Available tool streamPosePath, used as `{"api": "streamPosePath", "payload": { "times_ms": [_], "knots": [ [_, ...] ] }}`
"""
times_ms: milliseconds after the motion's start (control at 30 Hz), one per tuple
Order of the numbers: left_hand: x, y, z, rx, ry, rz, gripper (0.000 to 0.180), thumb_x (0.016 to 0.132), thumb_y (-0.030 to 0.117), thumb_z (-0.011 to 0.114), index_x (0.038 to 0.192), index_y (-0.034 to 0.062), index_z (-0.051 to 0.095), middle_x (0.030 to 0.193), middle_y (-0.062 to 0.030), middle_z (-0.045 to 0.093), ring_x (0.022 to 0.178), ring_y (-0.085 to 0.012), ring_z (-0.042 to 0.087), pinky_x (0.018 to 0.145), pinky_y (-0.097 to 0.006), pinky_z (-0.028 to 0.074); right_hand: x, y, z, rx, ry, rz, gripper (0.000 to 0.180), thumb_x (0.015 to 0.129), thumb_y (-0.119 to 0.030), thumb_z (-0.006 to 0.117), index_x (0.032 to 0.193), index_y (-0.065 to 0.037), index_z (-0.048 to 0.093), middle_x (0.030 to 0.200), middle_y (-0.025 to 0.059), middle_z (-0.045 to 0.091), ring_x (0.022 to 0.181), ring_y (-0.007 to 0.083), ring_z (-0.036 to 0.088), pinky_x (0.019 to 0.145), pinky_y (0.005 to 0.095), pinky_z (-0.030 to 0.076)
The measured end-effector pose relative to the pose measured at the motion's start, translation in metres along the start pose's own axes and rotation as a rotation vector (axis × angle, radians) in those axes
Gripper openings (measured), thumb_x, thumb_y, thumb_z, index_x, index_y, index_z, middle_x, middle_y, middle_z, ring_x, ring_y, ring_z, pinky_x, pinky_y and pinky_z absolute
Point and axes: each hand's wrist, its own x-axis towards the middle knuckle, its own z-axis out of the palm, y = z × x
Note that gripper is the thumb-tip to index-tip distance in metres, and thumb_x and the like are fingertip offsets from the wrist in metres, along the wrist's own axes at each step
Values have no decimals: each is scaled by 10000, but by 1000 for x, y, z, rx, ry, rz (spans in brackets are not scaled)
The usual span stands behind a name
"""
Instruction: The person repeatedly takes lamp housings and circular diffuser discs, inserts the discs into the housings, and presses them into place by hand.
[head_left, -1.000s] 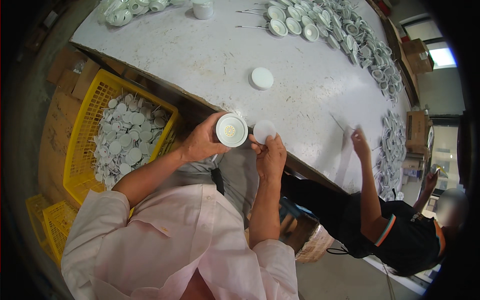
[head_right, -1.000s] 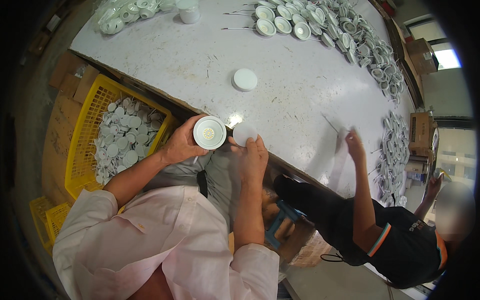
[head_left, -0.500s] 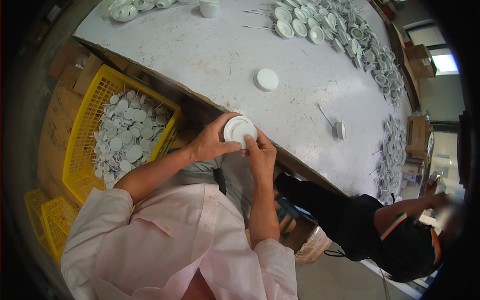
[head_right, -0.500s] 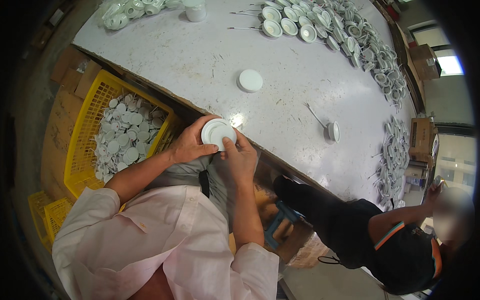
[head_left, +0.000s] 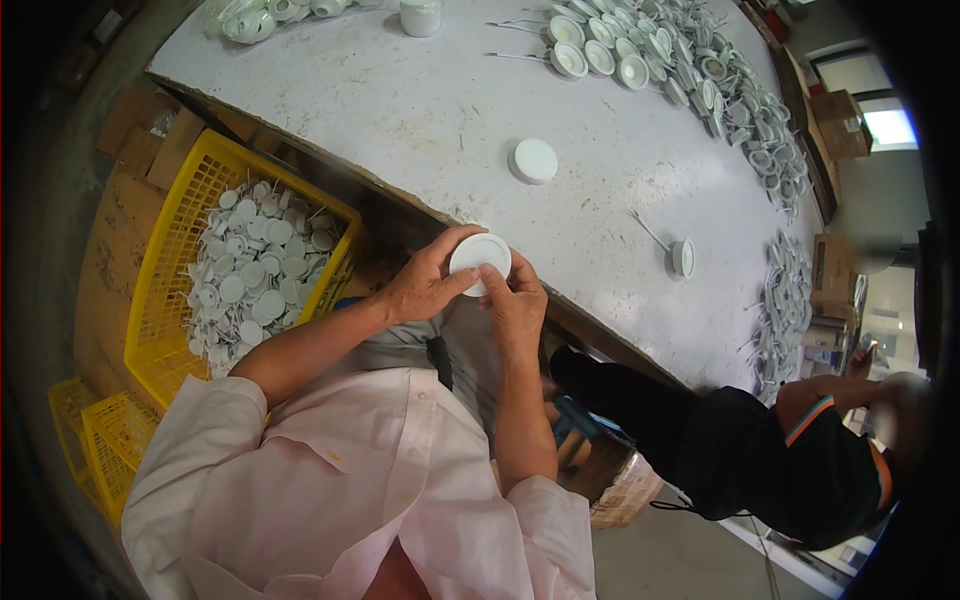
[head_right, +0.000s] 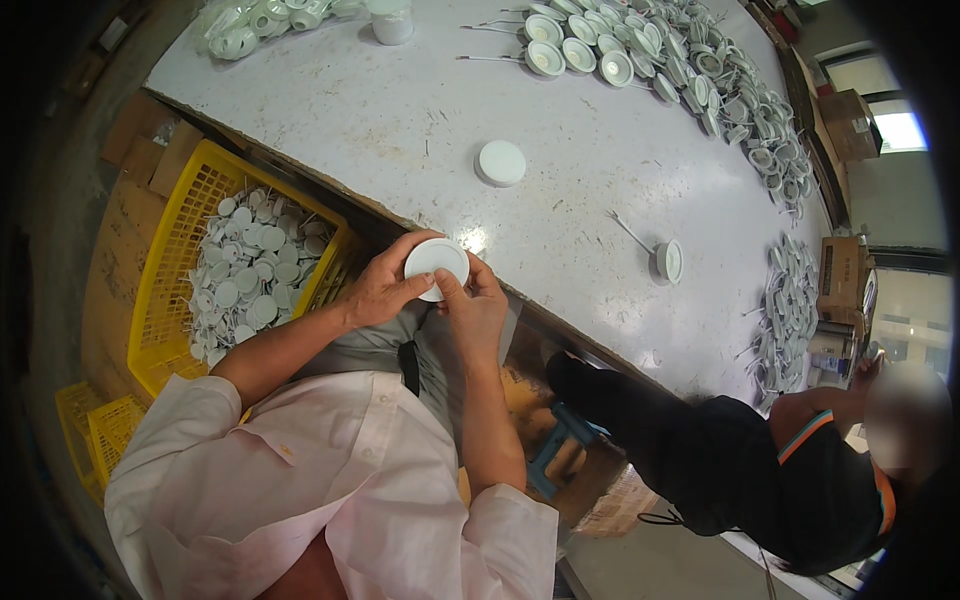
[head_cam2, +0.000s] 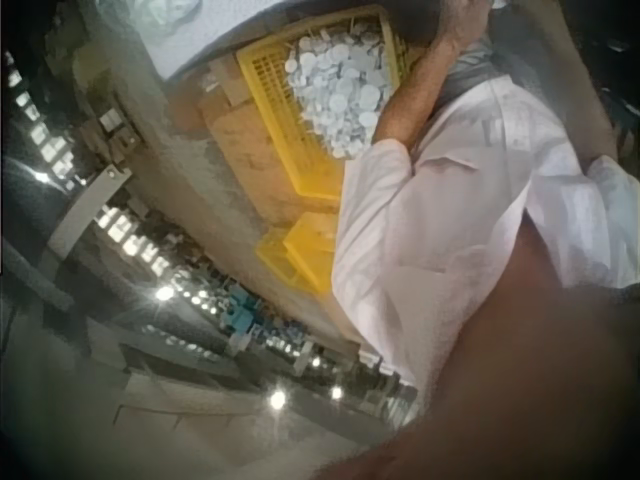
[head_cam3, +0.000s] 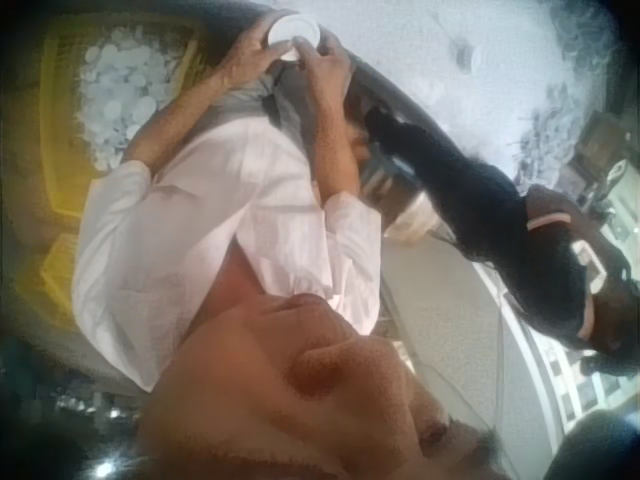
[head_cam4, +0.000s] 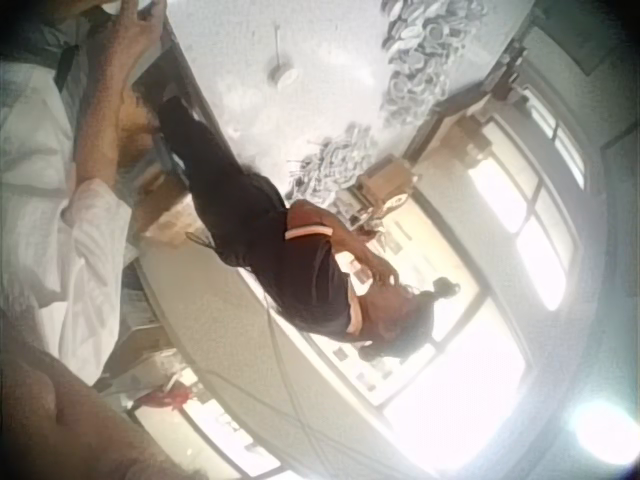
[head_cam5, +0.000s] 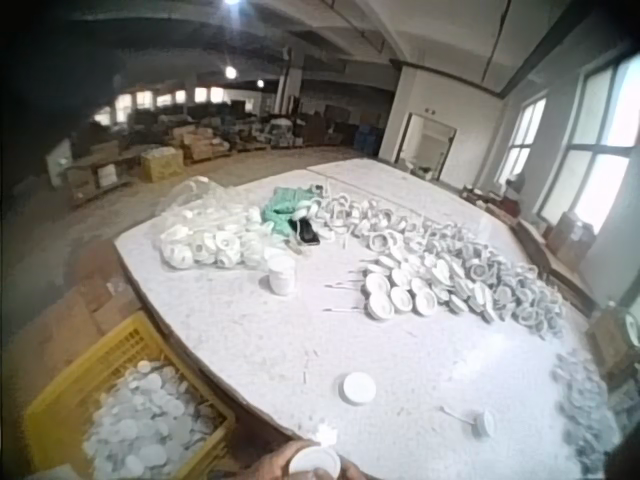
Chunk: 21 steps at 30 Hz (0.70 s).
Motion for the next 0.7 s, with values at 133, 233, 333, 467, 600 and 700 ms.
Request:
{"api": "streamPosePath", "payload": {
  "times_ms": [133,233,333,467,600,700],
  "knots": [
    [0,-3,1,31,18,2,466,905,140,546,1319,13,377,1174,-150,545,1103,-201,532,925,-332,447,1,4,2,28,38,-8,302,813,-141,720,1048,4,596,815,26,618,602,53,529,497,185,441],
    [0,-1,3,62,22,-1,452,905,135,536,1312,14,382,1160,-156,554,1092,-212,541,916,-335,448,3,7,1,65,46,13,244,812,-133,723,979,-9,594,758,9,603,581,42,516,489,182,434],
    [2,-3,5,82,30,-3,441,903,128,527,1306,14,386,1157,-157,556,1077,-216,547,911,-334,448,3,11,-1,68,68,12,221,812,-132,724,944,-17,589,727,-3,591,571,37,509,481,183,426],
    [6,-7,7,61,36,-15,434,892,106,535,1295,13,401,1154,-145,555,1067,-193,538,909,-328,445,1,1,2,-34,125,74,234,817,-117,714,984,-3,595,701,-20,564,570,34,500,489,175,412],
    [-2,-13,-12,-95,201,-61,481,817,34,578,1274,7,431,1138,-104,550,1046,-163,531,905,-303,444,11,-1,-18,-5,58,-94,357,814,-85,699,1136,18,583,748,-28,555,650,33,496,570,172,413],
    [-23,-34,-61,-262,435,-93,520,784,50,651,1258,7,439,1103,-109,555,1005,-182,559,855,-317,498,27,-31,-64,-314,500,-321,389,800,-73,699,1161,-1,575,985,68,571,798,118,526,682,245,453]
  ]
}}
